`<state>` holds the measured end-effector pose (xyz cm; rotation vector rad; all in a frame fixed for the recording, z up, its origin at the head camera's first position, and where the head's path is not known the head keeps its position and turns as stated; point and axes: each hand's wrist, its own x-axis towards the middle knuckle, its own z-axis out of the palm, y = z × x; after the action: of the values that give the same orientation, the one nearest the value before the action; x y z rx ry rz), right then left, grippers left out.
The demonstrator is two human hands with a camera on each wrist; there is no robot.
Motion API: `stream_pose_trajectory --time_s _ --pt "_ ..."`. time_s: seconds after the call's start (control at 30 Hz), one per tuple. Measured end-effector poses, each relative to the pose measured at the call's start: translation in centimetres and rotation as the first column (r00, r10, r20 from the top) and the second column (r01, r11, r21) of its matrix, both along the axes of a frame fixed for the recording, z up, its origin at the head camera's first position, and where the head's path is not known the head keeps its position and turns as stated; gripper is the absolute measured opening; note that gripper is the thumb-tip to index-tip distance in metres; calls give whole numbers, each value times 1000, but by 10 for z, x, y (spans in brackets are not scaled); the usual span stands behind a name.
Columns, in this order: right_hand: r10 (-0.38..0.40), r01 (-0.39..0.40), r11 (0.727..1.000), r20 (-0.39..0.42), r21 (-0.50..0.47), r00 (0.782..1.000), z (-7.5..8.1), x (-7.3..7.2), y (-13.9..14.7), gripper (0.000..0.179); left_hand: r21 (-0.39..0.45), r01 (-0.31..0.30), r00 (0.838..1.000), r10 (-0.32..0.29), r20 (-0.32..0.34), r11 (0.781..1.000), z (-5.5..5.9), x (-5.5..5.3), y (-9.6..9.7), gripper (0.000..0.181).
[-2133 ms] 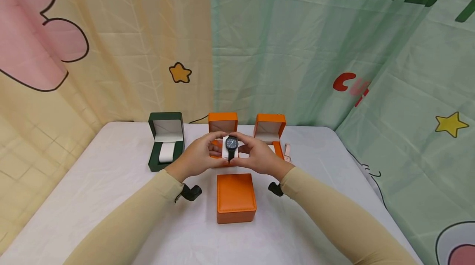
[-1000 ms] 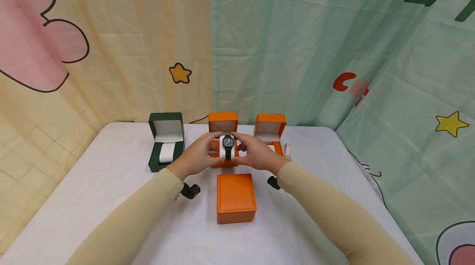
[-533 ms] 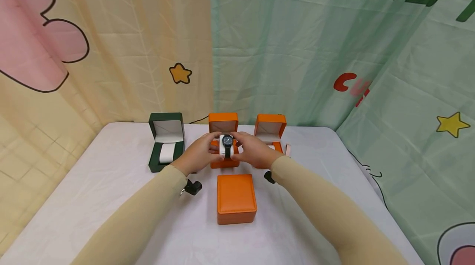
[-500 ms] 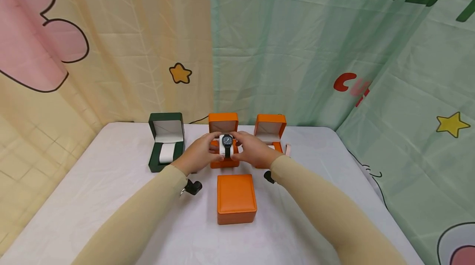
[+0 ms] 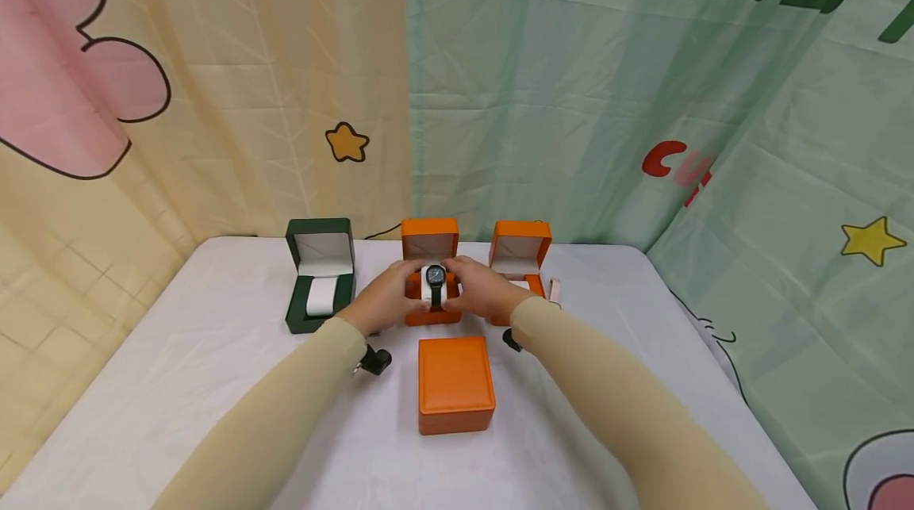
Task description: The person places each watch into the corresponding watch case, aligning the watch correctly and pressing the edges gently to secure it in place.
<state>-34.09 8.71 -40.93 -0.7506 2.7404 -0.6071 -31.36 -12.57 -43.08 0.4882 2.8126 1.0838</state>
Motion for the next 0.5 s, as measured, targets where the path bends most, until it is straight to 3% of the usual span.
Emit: stream_pose_trajectory --time_s 0.2,0.5 --pt "7 -7 1000 -7 22 1000 -6 -5 -2 71 -13 -4 1000 4 1 1000 -3 -3 2 74" --pt "-10 11 998 -8 56 1000 -9 -6 -6 74 -10 -33 998 33 55 999 -4 -5 3 77"
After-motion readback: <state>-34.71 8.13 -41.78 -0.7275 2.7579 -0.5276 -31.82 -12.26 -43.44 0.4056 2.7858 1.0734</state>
